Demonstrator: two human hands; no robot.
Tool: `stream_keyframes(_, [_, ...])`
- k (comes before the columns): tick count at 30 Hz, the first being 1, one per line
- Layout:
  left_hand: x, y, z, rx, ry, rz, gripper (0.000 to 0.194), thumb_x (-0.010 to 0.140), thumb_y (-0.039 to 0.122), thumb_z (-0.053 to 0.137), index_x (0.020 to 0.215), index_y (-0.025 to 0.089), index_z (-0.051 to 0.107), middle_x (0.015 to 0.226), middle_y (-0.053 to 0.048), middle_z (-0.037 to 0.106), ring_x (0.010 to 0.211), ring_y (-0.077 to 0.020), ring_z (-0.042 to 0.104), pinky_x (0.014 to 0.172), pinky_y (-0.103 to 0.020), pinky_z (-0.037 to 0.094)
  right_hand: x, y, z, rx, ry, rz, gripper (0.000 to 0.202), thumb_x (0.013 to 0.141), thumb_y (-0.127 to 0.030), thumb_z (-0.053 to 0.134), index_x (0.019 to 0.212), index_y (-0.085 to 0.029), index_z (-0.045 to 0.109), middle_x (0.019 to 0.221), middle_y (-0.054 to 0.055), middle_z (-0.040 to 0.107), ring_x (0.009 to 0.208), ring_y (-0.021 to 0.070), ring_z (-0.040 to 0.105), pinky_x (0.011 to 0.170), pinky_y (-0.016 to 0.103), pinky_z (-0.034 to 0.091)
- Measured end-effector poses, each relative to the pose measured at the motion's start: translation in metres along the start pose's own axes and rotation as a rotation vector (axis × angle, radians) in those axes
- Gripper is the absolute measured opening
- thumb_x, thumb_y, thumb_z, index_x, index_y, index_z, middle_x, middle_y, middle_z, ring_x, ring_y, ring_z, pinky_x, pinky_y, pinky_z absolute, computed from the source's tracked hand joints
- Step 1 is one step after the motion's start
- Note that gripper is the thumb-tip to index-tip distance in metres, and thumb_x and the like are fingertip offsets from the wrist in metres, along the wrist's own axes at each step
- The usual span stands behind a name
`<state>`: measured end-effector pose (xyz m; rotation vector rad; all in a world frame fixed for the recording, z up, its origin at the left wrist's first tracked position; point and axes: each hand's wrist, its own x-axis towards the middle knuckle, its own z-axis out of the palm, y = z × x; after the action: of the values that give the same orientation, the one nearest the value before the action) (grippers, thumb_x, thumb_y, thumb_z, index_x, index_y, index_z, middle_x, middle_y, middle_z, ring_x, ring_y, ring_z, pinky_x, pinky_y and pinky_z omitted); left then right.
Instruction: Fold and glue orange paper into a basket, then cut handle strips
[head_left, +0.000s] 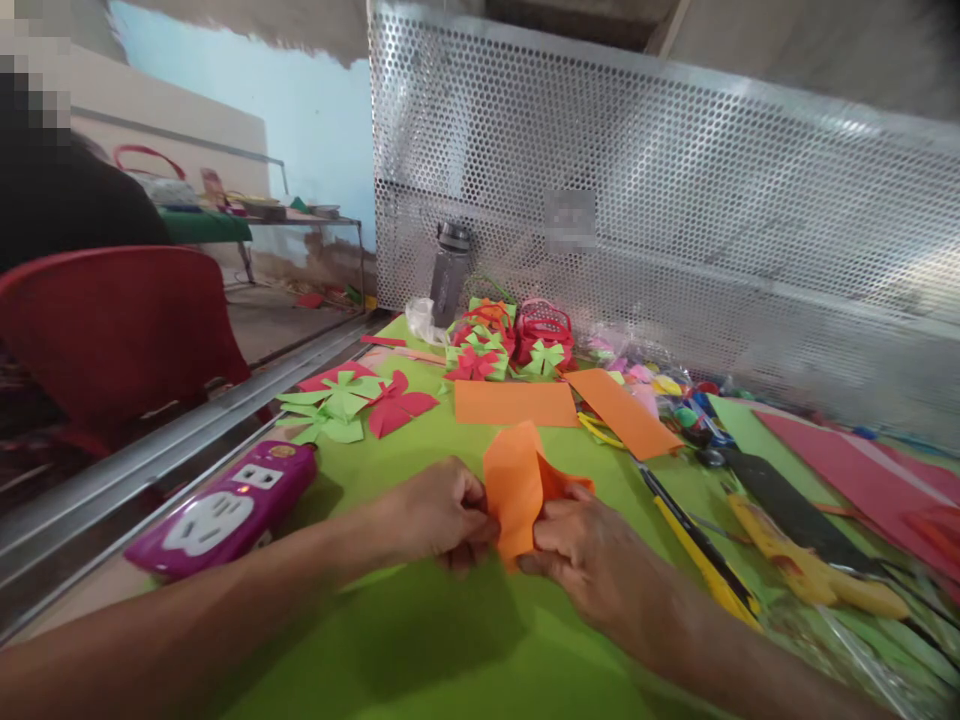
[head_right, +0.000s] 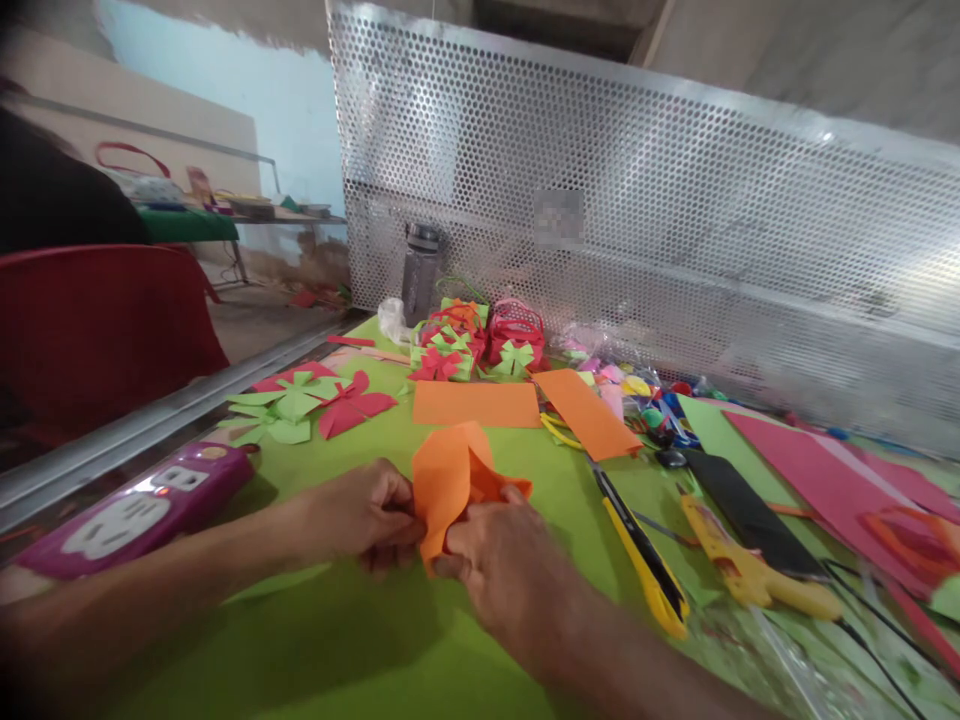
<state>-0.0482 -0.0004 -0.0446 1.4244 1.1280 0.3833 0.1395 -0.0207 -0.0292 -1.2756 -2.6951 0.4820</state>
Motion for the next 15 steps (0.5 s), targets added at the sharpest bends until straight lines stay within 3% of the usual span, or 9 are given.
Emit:
stream_keyframes(10, [-0.0007,0.0002,-0.0014,0.028,0.013,0.063,0.014,0.068,0.021,0.053,0.055,0.015,0.056,0.050,0.002,0.057,0.042,-0.0097,0.053,0.043,-0.019,0.040,0.0000,0.0051,0.0016,0.048,0.036,-0.024,0.017,0.080,-0.018,0.062,0.063,-0.020,0.063,0.071,-0.004,0.061,0.072,0.0131,0.054,0.087,0.041,0.028])
stream_keyframes(15, [-0.0007,-0.0014,-0.0029,0.039,-0.011,0.085,0.009,0.063,0.017,0.052,0.056,0.016,0.058,0.050,0.003,0.056,0.043,-0.0097,0.052,0.044,-0.020,0.041,0.0023,0.0037,0.0049,0.074,0.025,-0.027,0.017,0.080,-0.016,0.061,0.064,-0.020,0.065,0.075,-0.003,0.064,0.076,0.0141,0.055,0.087,0.040,0.027])
